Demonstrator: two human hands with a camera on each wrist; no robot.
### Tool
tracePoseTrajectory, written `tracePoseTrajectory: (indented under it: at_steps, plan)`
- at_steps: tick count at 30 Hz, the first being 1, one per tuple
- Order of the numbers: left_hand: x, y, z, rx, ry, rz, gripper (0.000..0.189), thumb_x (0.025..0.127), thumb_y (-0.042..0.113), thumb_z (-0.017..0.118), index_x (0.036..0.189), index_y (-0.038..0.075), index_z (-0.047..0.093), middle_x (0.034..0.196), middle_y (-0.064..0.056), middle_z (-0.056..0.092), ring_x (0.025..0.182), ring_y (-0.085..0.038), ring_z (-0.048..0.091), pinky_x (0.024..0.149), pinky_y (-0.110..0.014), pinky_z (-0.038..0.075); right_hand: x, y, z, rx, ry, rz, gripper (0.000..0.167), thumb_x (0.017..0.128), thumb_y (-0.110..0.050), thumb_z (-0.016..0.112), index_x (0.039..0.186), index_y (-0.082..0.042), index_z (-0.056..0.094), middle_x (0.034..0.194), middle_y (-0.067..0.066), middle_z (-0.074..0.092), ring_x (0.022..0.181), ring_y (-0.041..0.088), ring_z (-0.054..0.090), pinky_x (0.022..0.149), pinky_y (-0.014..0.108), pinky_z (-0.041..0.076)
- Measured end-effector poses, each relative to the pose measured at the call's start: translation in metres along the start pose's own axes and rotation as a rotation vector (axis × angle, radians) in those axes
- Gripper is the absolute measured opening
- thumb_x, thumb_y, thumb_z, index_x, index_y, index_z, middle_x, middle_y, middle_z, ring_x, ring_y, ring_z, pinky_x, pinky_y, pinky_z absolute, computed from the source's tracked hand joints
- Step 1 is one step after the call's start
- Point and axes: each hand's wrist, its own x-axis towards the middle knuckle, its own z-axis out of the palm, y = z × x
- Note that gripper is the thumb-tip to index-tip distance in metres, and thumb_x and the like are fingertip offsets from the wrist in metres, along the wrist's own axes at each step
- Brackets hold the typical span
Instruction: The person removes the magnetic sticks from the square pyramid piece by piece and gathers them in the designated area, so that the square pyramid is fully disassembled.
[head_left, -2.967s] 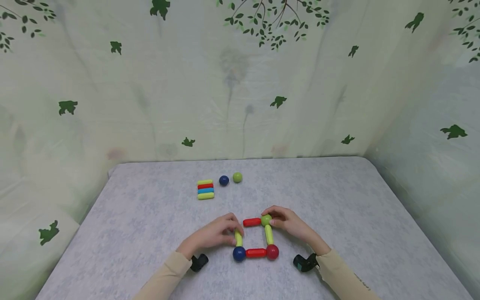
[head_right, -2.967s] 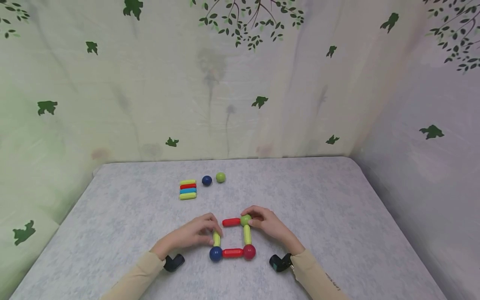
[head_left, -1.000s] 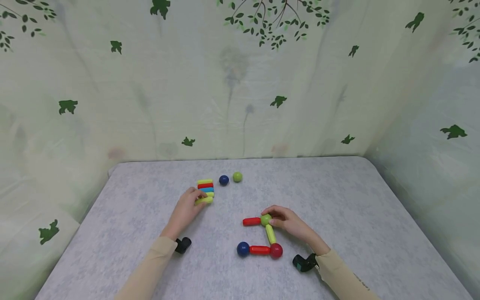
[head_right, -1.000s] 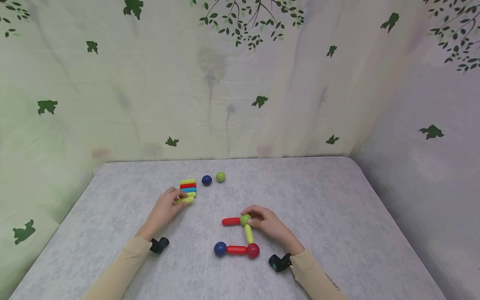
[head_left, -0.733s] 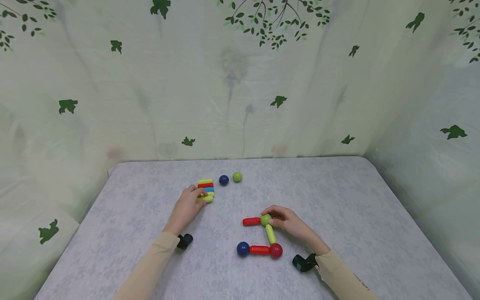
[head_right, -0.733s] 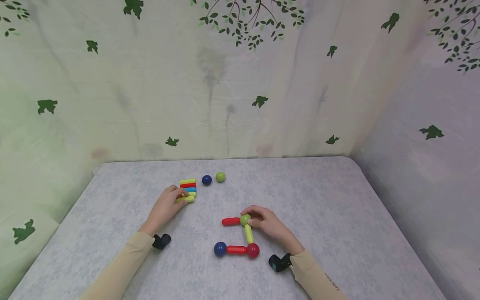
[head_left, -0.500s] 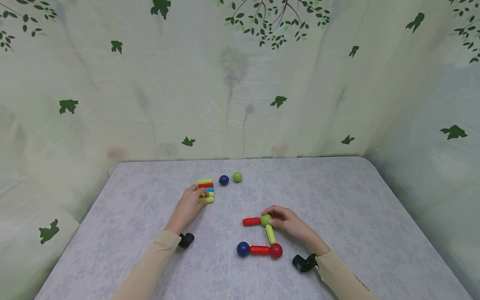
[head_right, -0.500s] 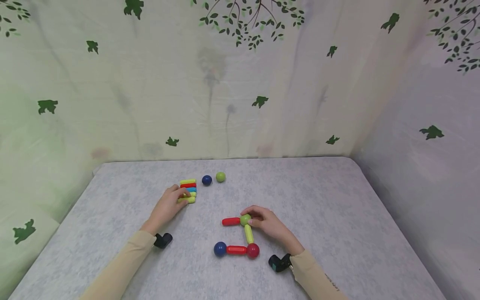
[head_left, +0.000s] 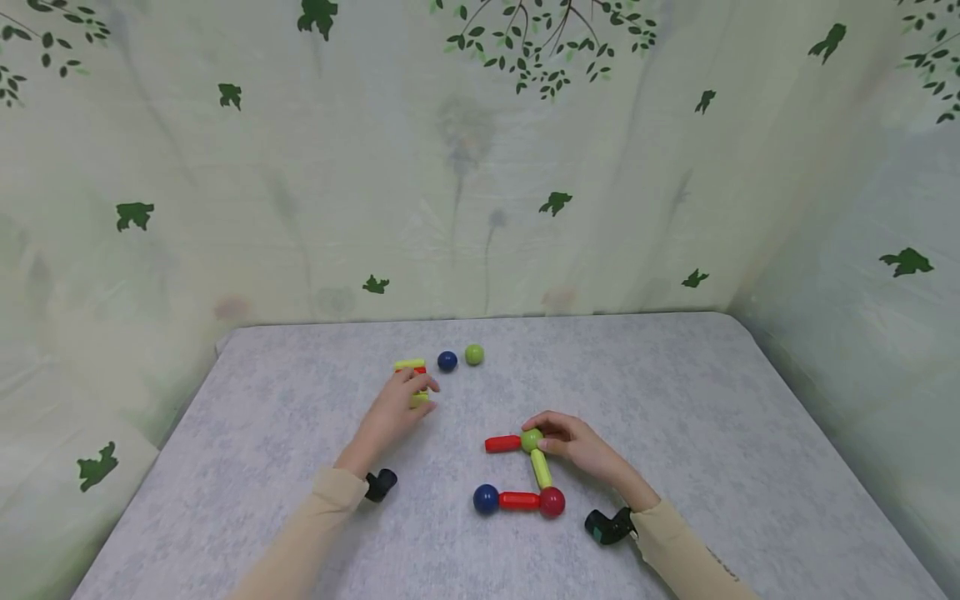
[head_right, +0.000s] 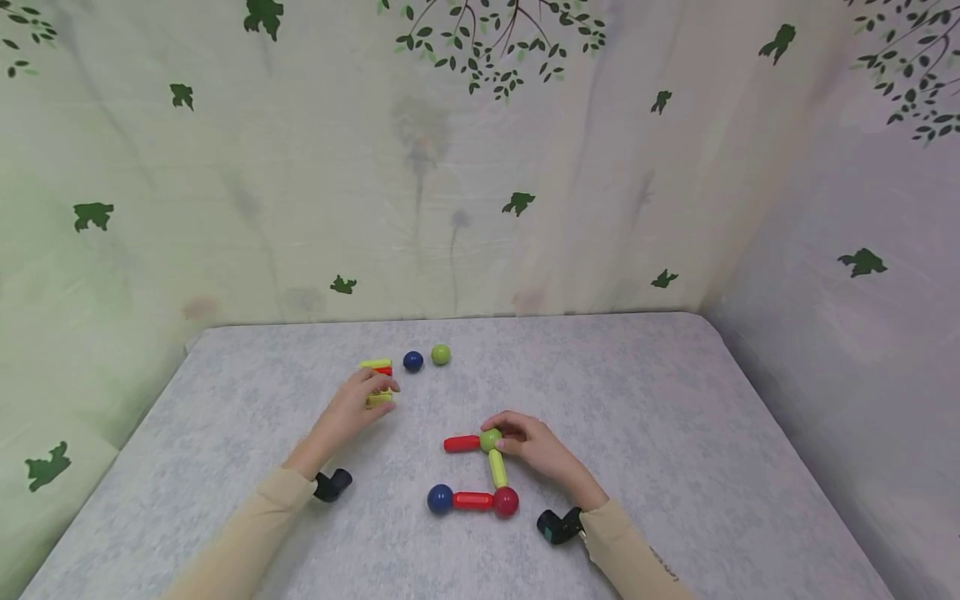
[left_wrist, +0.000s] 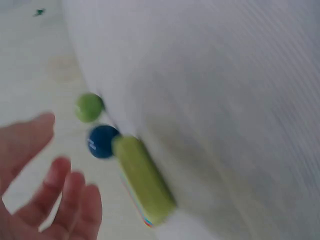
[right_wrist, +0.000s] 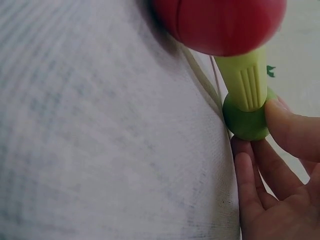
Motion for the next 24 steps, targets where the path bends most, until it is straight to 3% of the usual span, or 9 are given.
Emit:
tracePoseTrajectory:
  at_steps: [5, 10, 15, 20, 24]
  plan:
    - [0.0, 0.031, 0.015, -0.147, -0.27, 0.156, 0.02, 0.09, 0.005, 0.065, 0.11, 0.005, 0.063, 0.108, -0.01, 0.059, 0.101, -0.029, 0.055, 0.086, -0.042, 0.048, -0.001, -0.005, 0.0, -0.003, 0.002, 0.012, 0.025, 0.096, -0.002, 0.052, 0.12, -0.001, 0.06, 0.117, 0.012, 0.059, 0.107, 0.028, 0.053, 0.093, 0.038, 0.043]
    - [0.002, 0.048, 0.037, -0.116, -0.4, 0.241, 0.02, 0.091, 0.007, 0.064, 0.11, 0.014, 0.067, 0.114, 0.0, 0.06, 0.108, -0.02, 0.053, 0.093, -0.038, 0.044, 0.003, 0.01, -0.001, -0.008, 0.003, 0.011, 0.025, 0.097, -0.007, 0.053, 0.12, -0.005, 0.06, 0.117, 0.008, 0.06, 0.107, 0.025, 0.054, 0.093, 0.036, 0.043]
    - [0.005, 0.059, 0.052, -0.038, -0.416, 0.275, 0.021, 0.09, 0.005, 0.064, 0.107, 0.018, 0.065, 0.107, 0.005, 0.059, 0.099, -0.012, 0.053, 0.089, -0.028, 0.045, 0.002, 0.011, -0.002, 0.008, -0.005, -0.006, 0.025, 0.097, -0.007, 0.054, 0.121, -0.005, 0.06, 0.118, 0.009, 0.06, 0.109, 0.026, 0.054, 0.094, 0.039, 0.042]
    - [0.007, 0.065, 0.06, 0.039, -0.369, 0.295, 0.02, 0.088, 0.002, 0.066, 0.098, 0.017, 0.057, 0.092, 0.005, 0.052, 0.082, -0.011, 0.05, 0.074, -0.022, 0.046, 0.001, 0.006, -0.002, 0.005, -0.002, -0.003, 0.026, 0.096, -0.003, 0.052, 0.122, -0.002, 0.059, 0.118, 0.011, 0.059, 0.11, 0.028, 0.053, 0.094, 0.042, 0.041]
    - [0.006, 0.065, 0.062, 0.076, -0.334, 0.269, 0.021, 0.088, 0.005, 0.068, 0.1, 0.018, 0.057, 0.088, 0.006, 0.05, 0.077, -0.01, 0.049, 0.069, -0.021, 0.045, -0.002, -0.009, -0.001, -0.01, -0.005, -0.005, 0.026, 0.096, 0.001, 0.051, 0.121, 0.003, 0.058, 0.118, 0.016, 0.059, 0.109, 0.032, 0.053, 0.094, 0.043, 0.041]
